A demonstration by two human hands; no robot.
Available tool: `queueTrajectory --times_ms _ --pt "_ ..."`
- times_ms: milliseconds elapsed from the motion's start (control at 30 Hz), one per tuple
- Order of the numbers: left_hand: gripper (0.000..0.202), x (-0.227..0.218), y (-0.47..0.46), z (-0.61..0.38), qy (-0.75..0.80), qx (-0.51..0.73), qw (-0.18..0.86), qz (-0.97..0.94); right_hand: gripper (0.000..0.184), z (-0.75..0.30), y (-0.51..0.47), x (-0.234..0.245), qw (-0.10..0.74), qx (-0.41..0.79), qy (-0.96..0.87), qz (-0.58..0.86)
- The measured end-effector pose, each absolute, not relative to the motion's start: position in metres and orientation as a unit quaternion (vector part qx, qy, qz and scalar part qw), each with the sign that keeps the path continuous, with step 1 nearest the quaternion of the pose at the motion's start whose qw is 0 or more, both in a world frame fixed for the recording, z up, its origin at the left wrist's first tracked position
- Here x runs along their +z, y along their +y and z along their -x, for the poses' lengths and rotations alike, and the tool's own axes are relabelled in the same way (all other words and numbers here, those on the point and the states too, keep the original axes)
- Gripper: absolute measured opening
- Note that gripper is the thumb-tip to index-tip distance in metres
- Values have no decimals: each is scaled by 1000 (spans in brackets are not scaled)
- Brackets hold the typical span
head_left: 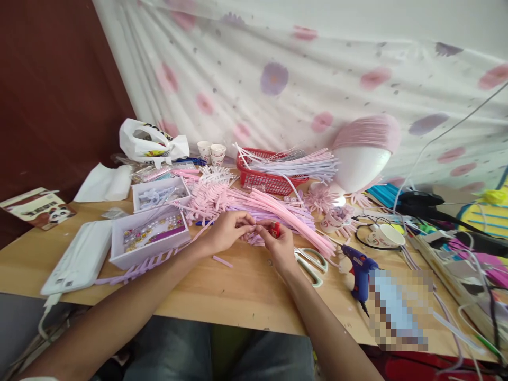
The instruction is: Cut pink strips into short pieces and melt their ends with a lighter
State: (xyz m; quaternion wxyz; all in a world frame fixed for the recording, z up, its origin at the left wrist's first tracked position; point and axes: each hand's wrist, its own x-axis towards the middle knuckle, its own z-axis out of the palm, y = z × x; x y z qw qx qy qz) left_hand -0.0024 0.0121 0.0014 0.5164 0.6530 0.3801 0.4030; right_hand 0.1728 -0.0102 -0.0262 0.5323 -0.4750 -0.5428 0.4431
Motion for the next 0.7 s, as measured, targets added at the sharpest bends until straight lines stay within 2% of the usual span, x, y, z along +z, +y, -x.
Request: queueTrajectory --times_ms 100,300,533,700 --pt "21 -3 12 2 384 428 520 -632 33 -174 -9 -29 553 440 -527 472" --pt "22 -13 16 2 410 474 449 -637 35 -178 -7 -30 576 430 -501 481" --pt "33 -12 11 -6 387 501 554 -540 32 -177 -9 -24 573 424 -510 481" --pt "34 -12 10 -11 396 533 565 -490 40 -177 -10 -27 598 444 -480 464"
